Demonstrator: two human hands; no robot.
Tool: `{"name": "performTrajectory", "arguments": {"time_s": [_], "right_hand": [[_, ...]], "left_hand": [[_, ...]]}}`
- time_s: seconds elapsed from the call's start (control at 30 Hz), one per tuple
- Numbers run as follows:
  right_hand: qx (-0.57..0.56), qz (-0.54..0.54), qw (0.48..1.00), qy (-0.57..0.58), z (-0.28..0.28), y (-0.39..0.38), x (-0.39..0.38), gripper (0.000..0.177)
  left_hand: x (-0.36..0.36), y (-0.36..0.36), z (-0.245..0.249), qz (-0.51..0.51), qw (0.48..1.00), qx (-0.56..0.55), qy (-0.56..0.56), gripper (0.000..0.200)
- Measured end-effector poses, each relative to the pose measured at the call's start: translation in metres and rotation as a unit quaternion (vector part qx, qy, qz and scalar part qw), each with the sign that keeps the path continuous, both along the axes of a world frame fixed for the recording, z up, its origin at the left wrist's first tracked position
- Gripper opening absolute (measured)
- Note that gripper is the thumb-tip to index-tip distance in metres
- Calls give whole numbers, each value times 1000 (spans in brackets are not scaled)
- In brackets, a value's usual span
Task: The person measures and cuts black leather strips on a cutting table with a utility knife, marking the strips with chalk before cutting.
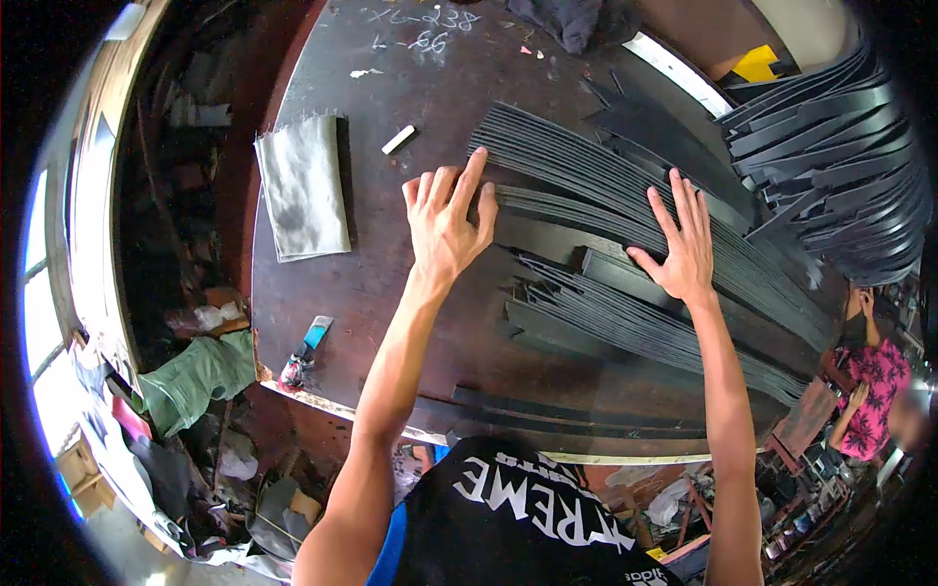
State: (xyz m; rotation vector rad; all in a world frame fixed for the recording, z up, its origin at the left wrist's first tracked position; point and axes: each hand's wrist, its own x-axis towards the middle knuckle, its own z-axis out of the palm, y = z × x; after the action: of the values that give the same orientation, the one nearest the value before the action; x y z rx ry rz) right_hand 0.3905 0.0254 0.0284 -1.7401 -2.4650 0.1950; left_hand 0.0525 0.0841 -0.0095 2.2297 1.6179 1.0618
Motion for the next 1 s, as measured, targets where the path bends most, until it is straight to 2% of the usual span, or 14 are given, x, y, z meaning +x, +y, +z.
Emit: {"name": "performTrajectory", "arguments": {"time_s": [0.2,0.53,0.6,0.8,1.0], "right_hand": [[-5,-5,1000,1,0,-1,0,96],[-2,-3,1000,6,0,-1,1,94],[-2,-3,1000,4,-1,-1,1,94],[-9,-7,1000,2,-1,-1,1,95],[-8,-7,1000,3,0,-1,0,96]], "left_hand": [[-1,-2,-4,-1,1000,23,-1,44],[-4,3,2,7,998,48,-27,24],[-7,4,-2,-26,999,21,-33,28],[-1,6,1,-13,1000,20,5,43],[1,9,0,-5,1000,18,20,44]]}}
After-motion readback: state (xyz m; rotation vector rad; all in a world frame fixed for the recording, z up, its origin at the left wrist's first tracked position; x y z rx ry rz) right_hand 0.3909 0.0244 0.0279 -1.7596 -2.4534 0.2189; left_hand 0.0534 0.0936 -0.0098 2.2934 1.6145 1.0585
